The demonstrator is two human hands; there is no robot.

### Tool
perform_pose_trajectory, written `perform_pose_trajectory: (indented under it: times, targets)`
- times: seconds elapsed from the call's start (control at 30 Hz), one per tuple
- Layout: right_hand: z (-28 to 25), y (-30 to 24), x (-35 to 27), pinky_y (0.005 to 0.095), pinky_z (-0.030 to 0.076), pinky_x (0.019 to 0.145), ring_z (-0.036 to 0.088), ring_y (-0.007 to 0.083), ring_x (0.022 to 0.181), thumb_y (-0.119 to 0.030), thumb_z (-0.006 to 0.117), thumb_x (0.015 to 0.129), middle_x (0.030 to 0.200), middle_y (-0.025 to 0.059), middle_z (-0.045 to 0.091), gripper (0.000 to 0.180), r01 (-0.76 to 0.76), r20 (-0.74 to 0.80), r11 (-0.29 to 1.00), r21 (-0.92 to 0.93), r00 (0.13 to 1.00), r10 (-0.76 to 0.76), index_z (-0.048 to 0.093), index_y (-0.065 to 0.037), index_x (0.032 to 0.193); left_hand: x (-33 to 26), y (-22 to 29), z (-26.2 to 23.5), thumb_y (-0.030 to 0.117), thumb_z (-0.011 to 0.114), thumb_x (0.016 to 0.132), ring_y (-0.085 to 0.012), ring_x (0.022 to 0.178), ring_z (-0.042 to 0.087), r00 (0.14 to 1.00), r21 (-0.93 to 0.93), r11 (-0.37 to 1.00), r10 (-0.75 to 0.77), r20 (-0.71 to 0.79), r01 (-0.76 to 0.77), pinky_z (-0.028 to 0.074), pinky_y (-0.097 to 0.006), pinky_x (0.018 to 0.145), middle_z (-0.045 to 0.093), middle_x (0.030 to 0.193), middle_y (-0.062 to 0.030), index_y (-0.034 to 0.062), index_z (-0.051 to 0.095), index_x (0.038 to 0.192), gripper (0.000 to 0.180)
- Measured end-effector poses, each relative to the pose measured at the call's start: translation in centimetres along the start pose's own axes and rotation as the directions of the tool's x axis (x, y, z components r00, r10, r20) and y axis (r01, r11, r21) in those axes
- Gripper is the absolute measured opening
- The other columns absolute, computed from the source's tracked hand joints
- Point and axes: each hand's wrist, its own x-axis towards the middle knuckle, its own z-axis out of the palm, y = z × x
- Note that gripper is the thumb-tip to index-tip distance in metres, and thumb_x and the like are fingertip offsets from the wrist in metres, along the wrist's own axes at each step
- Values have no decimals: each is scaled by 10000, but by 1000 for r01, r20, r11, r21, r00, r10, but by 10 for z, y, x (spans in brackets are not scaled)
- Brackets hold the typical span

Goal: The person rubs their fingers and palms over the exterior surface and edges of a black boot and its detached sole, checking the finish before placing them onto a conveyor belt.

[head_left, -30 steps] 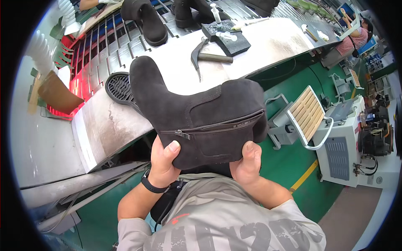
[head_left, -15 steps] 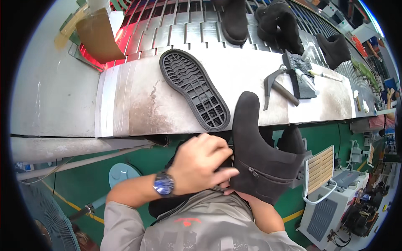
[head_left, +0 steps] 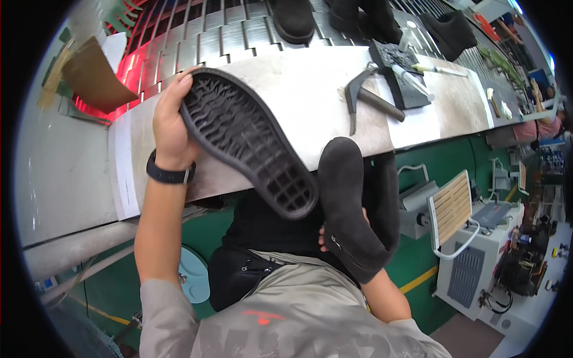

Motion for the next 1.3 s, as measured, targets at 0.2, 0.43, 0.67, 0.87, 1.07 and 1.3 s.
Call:
perform_pose_trajectory:
  times: [0.2, 0.43, 0.67, 0.87, 1.07, 1.3]
  targets:
    - [-1, 7, 12, 430, 657, 752, 733, 380, 911, -244, 670, 1051, 1007, 262, 703, 347, 89, 100, 996, -17, 991, -87, 643, 89, 1145, -98, -20, 49, 230, 633, 1019, -201, 988, 745, 918, -25, 923, -379, 118, 384, 608, -350, 917, 746, 1122, -160, -45, 603, 1306, 399]
    - [5, -3, 12, 432, 658, 733, 737, 379, 914, -285, 694, 1037, 1021, 282, 705, 387, 219, 327, 971, -99, 928, -176, 656, 97, 1086, -121, -51, 58, 625, 447, 1086, -371, 1414, 574, 826, -318, 799, -352, 440, 510, 517, -505, 1168, 592, 1471, -291, -40, 545, 1444, 761]
    - [-5, 3, 16, 425, 659, 823, 749, 359, 1012, -260, 698, 1055, 1099, 262, 725, 510, 177, 355, 979, -103, 926, -130, 541, 54, 1425, -120, -84, 58, 799, 192, 1056, -385, 1257, 685, 862, -308, 852, -274, 425, 423, 578, -525, 1085, 675, 1314, -326, 13, 537, 1303, 893]
    - [18, -1, 7, 421, 659, 831, 751, 341, 1014, -203, 692, 1061, 1106, 241, 728, 554, 165, 210, 982, -94, 967, -142, 475, 25, 1517, -116, -75, 66, 787, 204, 1064, -390, 1271, 680, 875, -182, 901, -305, 376, 393, 581, -527, 1082, 674, 1323, -325, 31, 517, 1347, 865]
    - [47, -1, 4, 420, 658, 841, 752, 330, 1015, -168, 683, 1066, 1112, 229, 729, 592, 255, 97, 940, -228, 966, -238, 427, 4, 1572, -126, -49, 59, 875, 238, 1001, -395, 1357, 627, 847, -385, 760, -419, 327, 524, 565, -526, 1117, 647, 1401, -303, 40, 342, 1644, 1059]
    - [20, 8, 16, 462, 639, 864, 734, 374, 1008, -327, 550, 1107, 1098, 284, 713, 503, 198, 213, 979, -51, 960, -183, 547, 63, 1424, -129, -53, 54, 932, 259, 936, -409, 1380, 607, 904, -124, 928, -301, 304, 350, 535, -536, 1151, 611, 1434, -327, 38, 255, 1667, 1156]
